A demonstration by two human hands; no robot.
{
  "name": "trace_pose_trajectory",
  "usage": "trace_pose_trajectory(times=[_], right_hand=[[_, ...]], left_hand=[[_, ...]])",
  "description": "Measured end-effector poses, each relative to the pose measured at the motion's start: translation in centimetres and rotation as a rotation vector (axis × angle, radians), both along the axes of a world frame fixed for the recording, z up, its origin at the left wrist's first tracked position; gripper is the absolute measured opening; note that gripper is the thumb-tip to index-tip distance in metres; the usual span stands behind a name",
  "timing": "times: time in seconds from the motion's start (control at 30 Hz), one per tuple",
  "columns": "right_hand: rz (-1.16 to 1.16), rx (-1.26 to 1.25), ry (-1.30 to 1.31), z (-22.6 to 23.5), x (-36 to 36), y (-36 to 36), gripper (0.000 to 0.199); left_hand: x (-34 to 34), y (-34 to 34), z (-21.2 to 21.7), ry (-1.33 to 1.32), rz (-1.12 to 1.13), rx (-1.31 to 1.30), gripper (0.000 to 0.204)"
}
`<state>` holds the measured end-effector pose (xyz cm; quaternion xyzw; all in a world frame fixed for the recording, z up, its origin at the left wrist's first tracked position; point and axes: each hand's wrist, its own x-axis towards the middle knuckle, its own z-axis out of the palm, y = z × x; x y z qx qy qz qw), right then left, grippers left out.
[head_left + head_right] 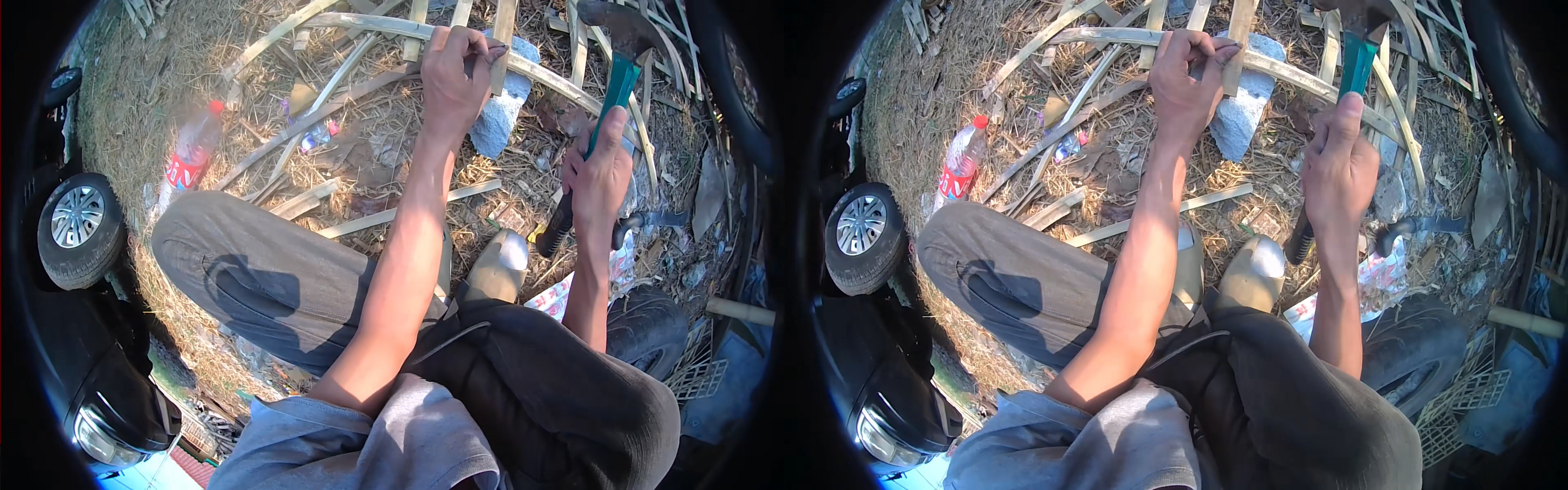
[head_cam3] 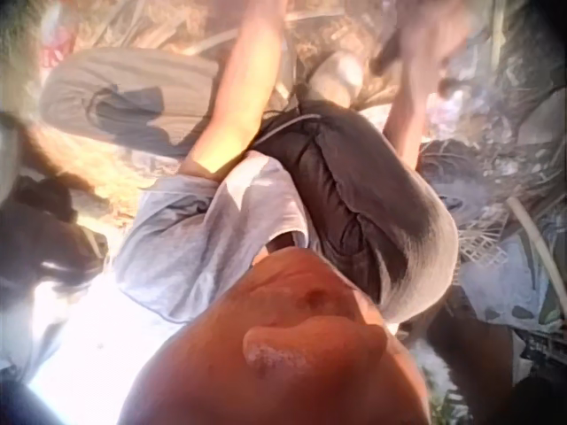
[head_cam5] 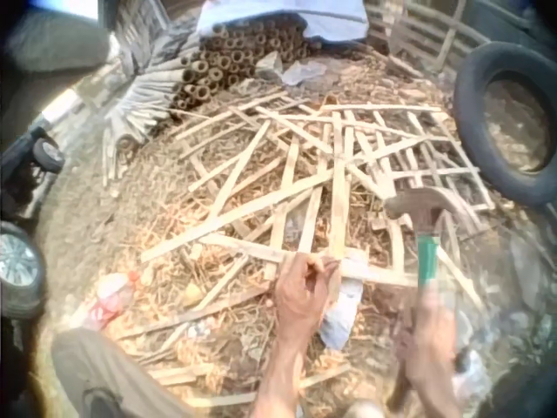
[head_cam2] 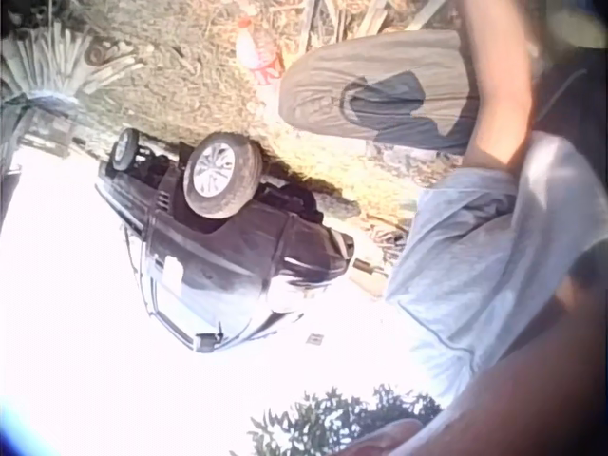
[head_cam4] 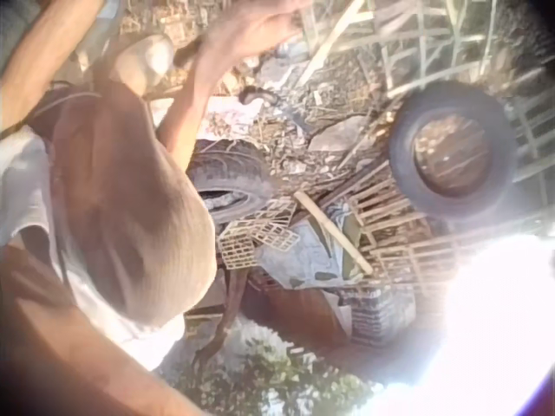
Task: The person constructs a lattice structure by arranging thin bamboo strips and nailing them together at the intersections with a hammer.
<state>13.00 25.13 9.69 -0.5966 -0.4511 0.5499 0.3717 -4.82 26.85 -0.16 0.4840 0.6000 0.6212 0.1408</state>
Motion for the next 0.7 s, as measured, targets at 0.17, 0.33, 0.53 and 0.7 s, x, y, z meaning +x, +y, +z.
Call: trace_pose_trajectory(times=[0.17, 0.33, 0.53, 0.7], right_hand=[[0.133, -0.197, -0.079, 0.4, -0.2, -3.8, 0.059], [0.183, 0.037, -0.21, -0.2, -0.1, -3.0, 0.065], [0.263, 0.0, -0.196, -1.2, 0.1, -3.2, 0.058], [0.256, 0.09, -0.213, 0.5, -0.6, -3.7, 0.057]], left_hand=[[-1.0, -0.7, -0.7, 0.053, 0.001, 0.004, 0.021], [-0.8, 0.1, -1.5, 0.092, -0.017, 0.044, 0.024], [-1.3, 0.0, -1.6, 0.087, 0.011, -0.016, 0.026], [-1.4, -0.5, -1.0, 0.159, 0.048, -0.011, 0.026]])
